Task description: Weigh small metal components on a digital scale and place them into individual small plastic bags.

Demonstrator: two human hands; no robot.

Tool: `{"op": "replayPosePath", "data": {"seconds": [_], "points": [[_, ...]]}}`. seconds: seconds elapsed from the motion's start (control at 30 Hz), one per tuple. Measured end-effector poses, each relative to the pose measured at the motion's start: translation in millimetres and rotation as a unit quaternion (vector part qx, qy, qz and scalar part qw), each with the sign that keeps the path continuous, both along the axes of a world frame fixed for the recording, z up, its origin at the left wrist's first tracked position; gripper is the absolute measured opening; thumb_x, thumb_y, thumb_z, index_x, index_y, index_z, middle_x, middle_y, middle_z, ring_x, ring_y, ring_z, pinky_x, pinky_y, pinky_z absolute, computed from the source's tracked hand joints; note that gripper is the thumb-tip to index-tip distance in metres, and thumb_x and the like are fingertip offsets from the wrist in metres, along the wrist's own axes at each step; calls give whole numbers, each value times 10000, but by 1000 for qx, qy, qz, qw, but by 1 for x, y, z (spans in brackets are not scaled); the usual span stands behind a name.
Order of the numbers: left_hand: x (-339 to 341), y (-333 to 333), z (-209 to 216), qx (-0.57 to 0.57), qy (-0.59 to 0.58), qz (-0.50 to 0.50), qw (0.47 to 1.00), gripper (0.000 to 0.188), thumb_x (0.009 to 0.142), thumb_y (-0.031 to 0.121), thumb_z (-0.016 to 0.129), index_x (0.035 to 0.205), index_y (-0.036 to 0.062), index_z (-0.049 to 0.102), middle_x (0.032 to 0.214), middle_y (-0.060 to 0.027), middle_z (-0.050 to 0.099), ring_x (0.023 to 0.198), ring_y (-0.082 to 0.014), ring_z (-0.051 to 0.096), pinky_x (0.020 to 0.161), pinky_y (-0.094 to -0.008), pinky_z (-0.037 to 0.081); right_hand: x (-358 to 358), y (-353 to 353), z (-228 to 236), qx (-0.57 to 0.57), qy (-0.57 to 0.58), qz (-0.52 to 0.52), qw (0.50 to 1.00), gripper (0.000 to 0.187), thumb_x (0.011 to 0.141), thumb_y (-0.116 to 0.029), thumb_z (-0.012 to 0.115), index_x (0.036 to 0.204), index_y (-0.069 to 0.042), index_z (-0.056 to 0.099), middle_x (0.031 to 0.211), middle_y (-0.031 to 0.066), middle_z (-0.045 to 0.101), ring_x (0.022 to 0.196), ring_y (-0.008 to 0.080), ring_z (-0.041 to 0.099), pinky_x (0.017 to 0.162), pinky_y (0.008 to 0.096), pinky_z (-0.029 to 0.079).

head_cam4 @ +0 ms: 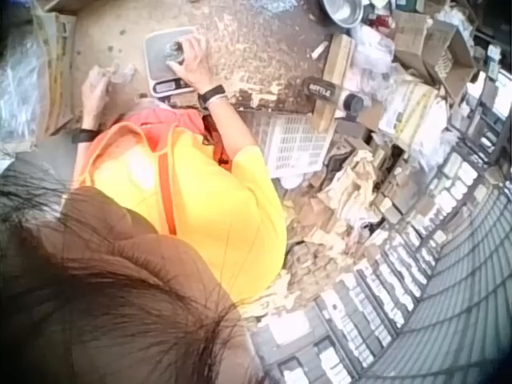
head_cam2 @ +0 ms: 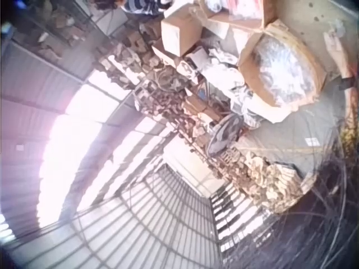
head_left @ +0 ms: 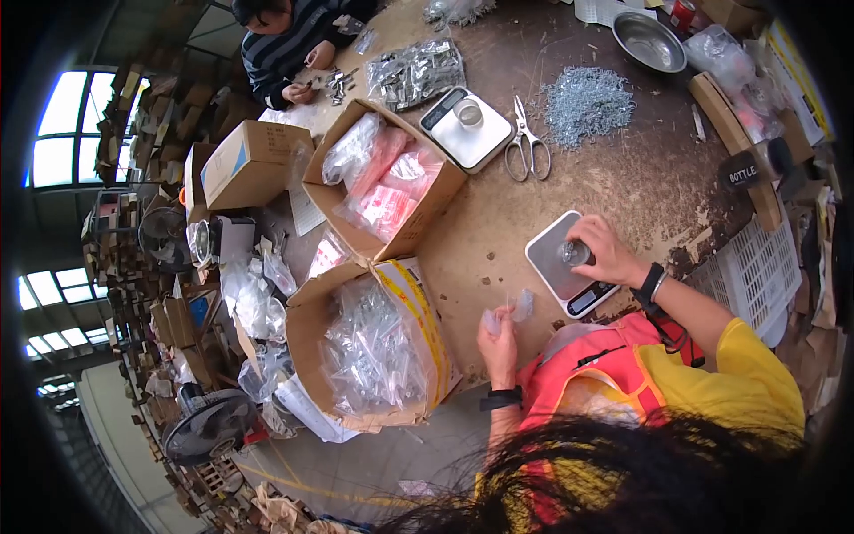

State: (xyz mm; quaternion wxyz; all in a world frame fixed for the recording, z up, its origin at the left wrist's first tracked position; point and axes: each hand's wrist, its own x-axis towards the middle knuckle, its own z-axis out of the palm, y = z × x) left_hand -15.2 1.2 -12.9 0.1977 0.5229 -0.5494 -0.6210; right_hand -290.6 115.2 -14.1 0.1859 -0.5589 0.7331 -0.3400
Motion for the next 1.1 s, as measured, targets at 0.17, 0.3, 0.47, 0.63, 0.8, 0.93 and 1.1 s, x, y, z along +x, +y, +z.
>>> {"op": "replayPosePath", "data": {"seconds": [0.17,0.3,0.47,0.63,0.8,0.93,1.1], "points": [[8,4,3,26,38,19,999,165,1003,167,604,1026,32,697,659,38,526,554,-41,447,485,-207,323,-11,4,9,-42,32,-57,997,560,747,-282,816,1185,-60,548,1202,143,559,1202,344,523,1051,448,417],[11,-2,6,22,42,5,999,183,1009,188,597,1010,32,693,651,40,518,548,-40,437,481,-205,318,-122,-15,-31,-9,-81,-308,948,525,825,-334,797,1144,-26,516,1104,189,524,1011,354,572,915,429,487],[9,-6,12,45,12,5,999,179,1023,164,589,996,15,685,658,43,519,554,-34,430,494,-207,300,-193,-50,-75,38,135,-340,930,580,830,-336,803,1201,-17,492,1145,241,527,1026,442,575,874,490,498],[8,-7,12,57,32,15,998,177,1015,155,596,1009,7,692,658,45,515,554,-37,431,497,-206,306,-202,-67,-84,44,138,-271,952,327,864,-192,751,1080,-35,564,1022,198,590,969,418,596,836,477,501],[11,-6,4,51,20,24,998,190,1006,180,604,1030,25,711,660,39,522,554,-40,433,485,-207,306,-219,-51,-83,-2,108,-242,964,168,875,-124,714,930,-19,595,819,132,637,817,321,646,747,432,533],[11,-7,5,46,29,27,998,192,995,190,607,1029,38,720,658,32,530,553,-46,434,468,-211,298,-227,-37,-81,32,-11,-292,956,144,906,-135,681,975,-20,626,825,78,686,692,183,699,619,334,564],[10,-8,10,71,18,22,997,187,991,199,616,1015,46,721,663,33,525,553,-47,432,460,-212,294,-219,-23,-74,72,-118,-341,930,108,922,-147,675,962,-50,651,831,61,689,694,146,686,594,305,565]]}}
